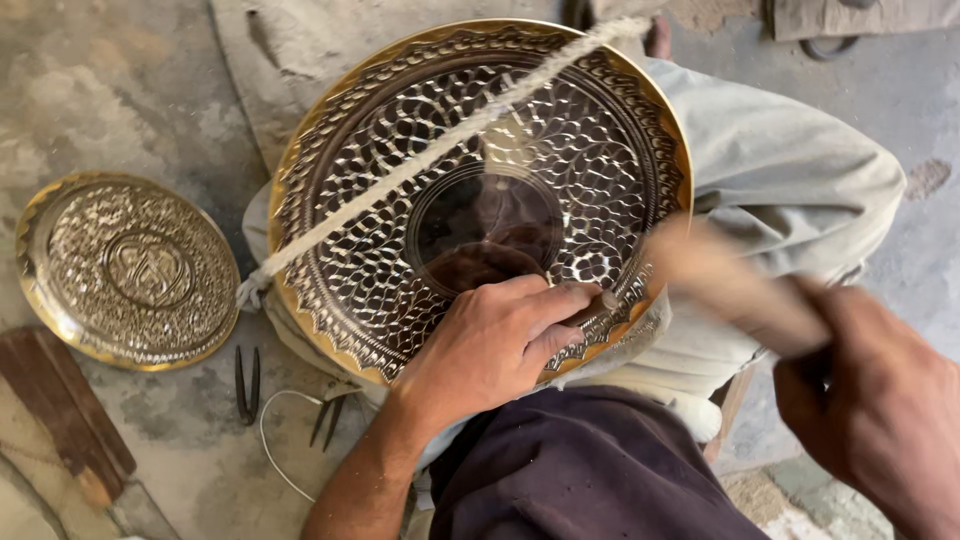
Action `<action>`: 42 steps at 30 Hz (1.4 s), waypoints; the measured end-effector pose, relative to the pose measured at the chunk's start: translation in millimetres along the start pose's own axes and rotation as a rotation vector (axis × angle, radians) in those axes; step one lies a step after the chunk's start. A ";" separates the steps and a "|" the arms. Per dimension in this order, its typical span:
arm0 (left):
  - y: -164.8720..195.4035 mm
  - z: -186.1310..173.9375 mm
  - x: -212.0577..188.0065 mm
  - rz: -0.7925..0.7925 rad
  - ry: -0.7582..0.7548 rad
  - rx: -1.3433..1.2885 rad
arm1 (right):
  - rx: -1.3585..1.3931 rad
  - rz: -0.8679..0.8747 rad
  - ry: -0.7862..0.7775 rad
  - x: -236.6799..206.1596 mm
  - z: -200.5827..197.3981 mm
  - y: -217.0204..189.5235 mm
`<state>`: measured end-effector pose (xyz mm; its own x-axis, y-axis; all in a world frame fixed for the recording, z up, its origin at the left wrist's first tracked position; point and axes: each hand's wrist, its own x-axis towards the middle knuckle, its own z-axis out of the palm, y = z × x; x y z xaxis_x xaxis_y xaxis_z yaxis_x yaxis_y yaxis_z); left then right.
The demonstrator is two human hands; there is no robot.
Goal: The person sits on the floor with a large decorated brass tray on their lap, holding a small punch against the tray's surface with one hand and striking it repeatedly with a wooden mallet in the other. They reposition the punch across the tray's patterned areas, working the metal surface, with a second finished brass plate lying on the floor beside them.
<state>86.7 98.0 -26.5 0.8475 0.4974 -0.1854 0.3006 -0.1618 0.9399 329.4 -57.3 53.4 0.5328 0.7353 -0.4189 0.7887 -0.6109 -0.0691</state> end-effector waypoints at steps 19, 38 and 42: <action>-4.2 49.4 -49.5 -0.152 0.798 0.005 | -0.606 -0.717 0.139 76.0 -58.5 -99.7; -1.5 47.5 -47.0 -0.153 0.805 0.012 | -0.351 -0.760 -0.018 87.3 -68.7 -125.1; -1.4 47.1 -47.5 -0.179 0.771 0.020 | -0.328 -0.925 0.135 85.7 -72.1 -130.1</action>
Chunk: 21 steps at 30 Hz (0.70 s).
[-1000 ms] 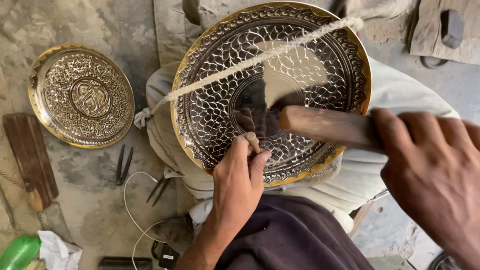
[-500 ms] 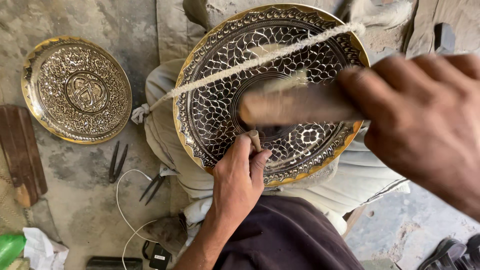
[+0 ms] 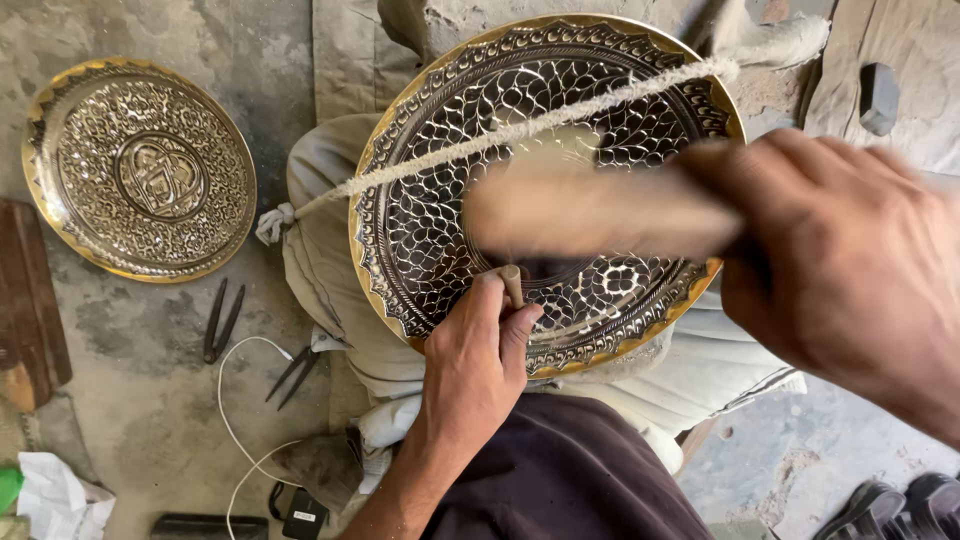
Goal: The person sits on the floor with a large decorated brass tray on their lap, holding a small punch against the tray's surface with one hand and striking it repeatedly with a wooden mallet in the other. They reposition the punch across the tray's patterned areas, working the metal surface, with a second finished brass plate lying on the floor beside them.
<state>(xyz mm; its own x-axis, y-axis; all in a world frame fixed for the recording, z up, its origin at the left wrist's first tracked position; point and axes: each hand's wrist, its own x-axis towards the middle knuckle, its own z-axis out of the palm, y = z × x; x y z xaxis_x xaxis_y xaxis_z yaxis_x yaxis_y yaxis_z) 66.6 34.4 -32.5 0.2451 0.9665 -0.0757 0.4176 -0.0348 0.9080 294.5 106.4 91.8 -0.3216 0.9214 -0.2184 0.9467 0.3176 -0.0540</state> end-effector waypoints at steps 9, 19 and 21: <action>2.0 -0.7 0.0 -0.010 -0.003 -0.040 | 0.091 0.307 -0.242 -10.3 12.5 10.1; 3.2 -2.5 -0.6 -0.016 -0.021 0.004 | -0.144 0.074 -0.124 -11.5 7.7 4.1; 2.5 -2.5 -1.4 -0.002 -0.014 0.001 | -0.038 0.300 -0.382 -11.3 8.9 4.9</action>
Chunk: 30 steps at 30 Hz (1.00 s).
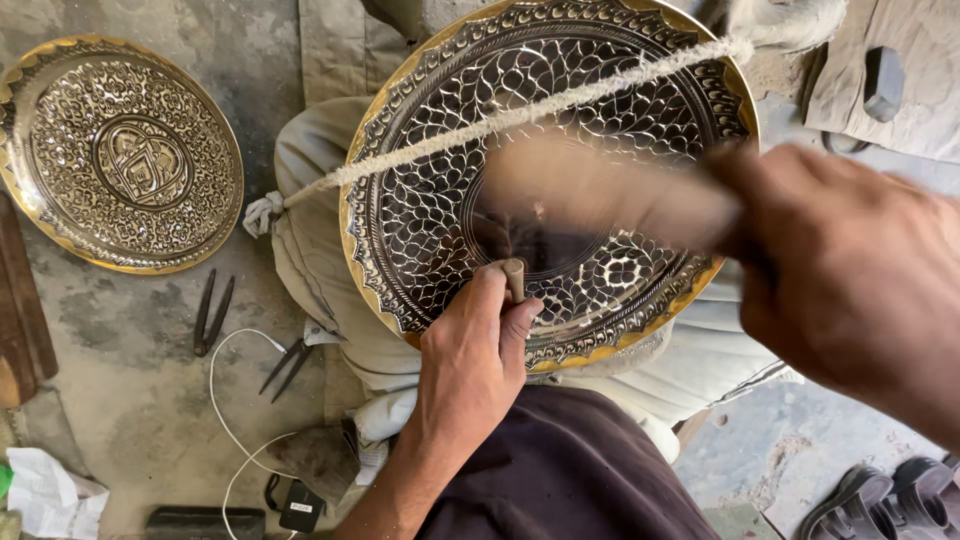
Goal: The person sits on the floor with a large decorated brass tray on their lap, holding a small punch against the tray's surface with one hand and striking it repeatedly with a wooden mallet in the other. They reposition the punch across the tray's patterned areas, working the metal surface, with a second finished brass plate lying on the floor beside them.
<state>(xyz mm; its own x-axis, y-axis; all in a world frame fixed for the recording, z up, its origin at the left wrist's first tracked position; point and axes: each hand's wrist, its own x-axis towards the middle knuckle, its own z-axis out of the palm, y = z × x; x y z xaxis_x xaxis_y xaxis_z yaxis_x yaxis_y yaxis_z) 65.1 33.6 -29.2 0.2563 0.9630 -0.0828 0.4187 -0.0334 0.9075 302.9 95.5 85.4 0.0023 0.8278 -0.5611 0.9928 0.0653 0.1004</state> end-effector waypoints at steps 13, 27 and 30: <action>-1.0 0.0 -1.3 -0.012 -0.025 0.030 | -0.141 -0.186 0.126 5.0 9.4 8.1; 0.4 -1.5 -1.8 -0.029 -0.048 0.034 | -0.069 -0.353 0.223 5.4 16.4 12.3; 1.7 -1.8 -1.3 -0.018 -0.035 0.012 | 0.151 -0.280 0.274 5.1 17.2 12.3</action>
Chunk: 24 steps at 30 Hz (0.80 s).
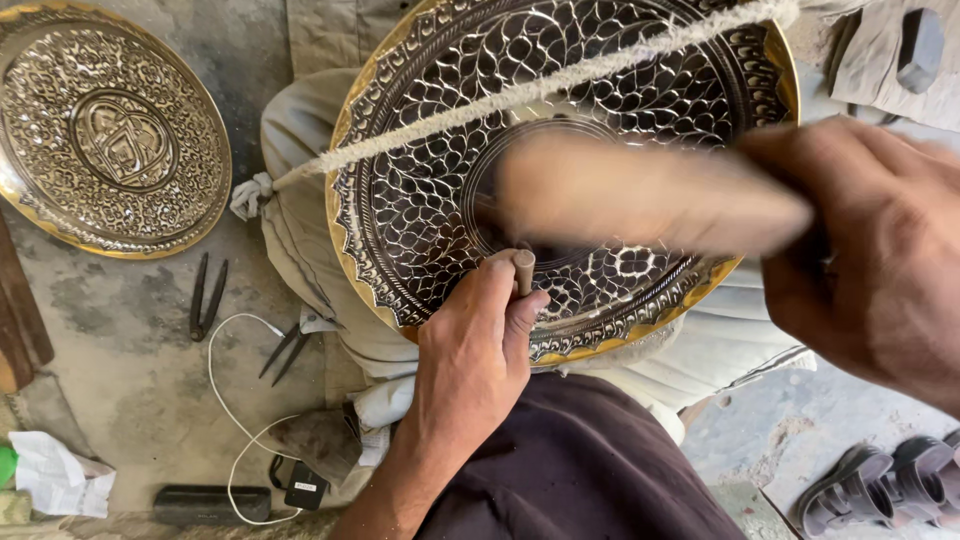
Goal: The person sits on the floor with a large decorated brass tray on their lap, holding a small punch against the tray's surface with one hand and striking it repeatedly with a wooden mallet in the other. They reposition the punch across the tray's patterned areas, working the metal surface, with a second finished brass plate lying on the floor beside them.
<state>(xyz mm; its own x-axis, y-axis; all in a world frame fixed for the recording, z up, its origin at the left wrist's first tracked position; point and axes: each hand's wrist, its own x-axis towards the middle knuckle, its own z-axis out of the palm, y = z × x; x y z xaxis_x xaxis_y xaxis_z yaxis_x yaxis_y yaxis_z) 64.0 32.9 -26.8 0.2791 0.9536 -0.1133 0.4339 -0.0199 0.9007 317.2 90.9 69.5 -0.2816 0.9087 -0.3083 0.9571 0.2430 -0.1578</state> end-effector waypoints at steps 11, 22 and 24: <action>-0.3 0.3 0.4 -0.004 0.006 0.008 | -0.148 -0.045 -0.046 -7.1 3.4 2.6; 4.5 -3.8 1.6 -0.029 -0.009 -0.006 | 0.041 0.084 -0.015 -17.3 7.4 1.3; 4.8 -4.1 2.0 -0.057 -0.022 0.005 | -0.060 0.101 -0.095 -21.2 9.1 2.3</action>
<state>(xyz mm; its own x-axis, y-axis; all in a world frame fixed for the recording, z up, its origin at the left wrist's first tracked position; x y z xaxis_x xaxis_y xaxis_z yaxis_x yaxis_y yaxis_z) 63.1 35.9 -21.0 0.2728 0.9463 -0.1734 0.4542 0.0322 0.8903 324.8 69.2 67.2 -0.1860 0.8940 -0.4075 0.9825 0.1741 -0.0664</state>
